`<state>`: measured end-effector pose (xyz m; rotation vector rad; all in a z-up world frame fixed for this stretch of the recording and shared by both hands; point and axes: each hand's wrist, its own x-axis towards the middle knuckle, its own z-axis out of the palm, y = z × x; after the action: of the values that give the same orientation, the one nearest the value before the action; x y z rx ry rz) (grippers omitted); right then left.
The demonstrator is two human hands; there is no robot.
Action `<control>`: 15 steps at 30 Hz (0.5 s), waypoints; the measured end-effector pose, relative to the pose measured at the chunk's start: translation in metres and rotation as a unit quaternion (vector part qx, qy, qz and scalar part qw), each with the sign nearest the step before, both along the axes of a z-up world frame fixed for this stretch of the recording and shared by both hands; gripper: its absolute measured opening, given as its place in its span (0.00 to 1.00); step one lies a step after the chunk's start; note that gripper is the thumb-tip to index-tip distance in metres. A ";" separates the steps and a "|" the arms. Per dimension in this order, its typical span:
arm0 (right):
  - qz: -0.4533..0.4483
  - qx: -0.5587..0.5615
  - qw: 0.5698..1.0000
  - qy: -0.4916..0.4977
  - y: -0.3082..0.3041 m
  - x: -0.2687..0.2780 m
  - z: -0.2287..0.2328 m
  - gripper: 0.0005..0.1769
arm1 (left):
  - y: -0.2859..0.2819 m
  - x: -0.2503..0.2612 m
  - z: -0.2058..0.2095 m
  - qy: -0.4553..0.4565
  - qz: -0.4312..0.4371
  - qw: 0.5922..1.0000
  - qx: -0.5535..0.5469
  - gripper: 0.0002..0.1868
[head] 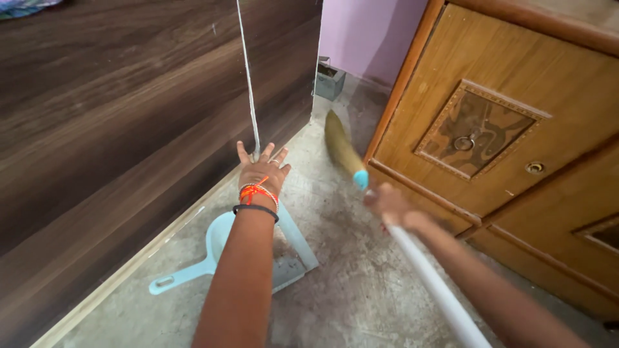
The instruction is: Sweep debris off the floor into a dustpan and empty it into a plastic bag.
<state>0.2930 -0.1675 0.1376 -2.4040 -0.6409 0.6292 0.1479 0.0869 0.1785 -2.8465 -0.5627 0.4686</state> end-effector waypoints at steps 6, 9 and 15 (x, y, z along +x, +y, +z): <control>0.151 -0.069 0.985 -0.056 -0.003 -0.083 0.014 0.31 | 0.015 -0.003 -0.006 0.003 -0.002 1.000 0.006 0.31; 0.111 -0.131 0.985 0.009 -0.016 -0.137 0.092 0.39 | 0.015 -0.012 -0.012 -0.028 -0.002 0.999 0.022 0.29; -0.048 -0.106 0.992 0.044 -0.029 -0.099 0.092 0.33 | 0.009 -0.004 -0.009 -0.023 0.000 1.000 -0.008 0.32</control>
<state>0.1943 -0.1969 0.2297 -2.5675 -0.4371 0.7915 0.1442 0.0957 0.1700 -2.8789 -0.5694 0.4093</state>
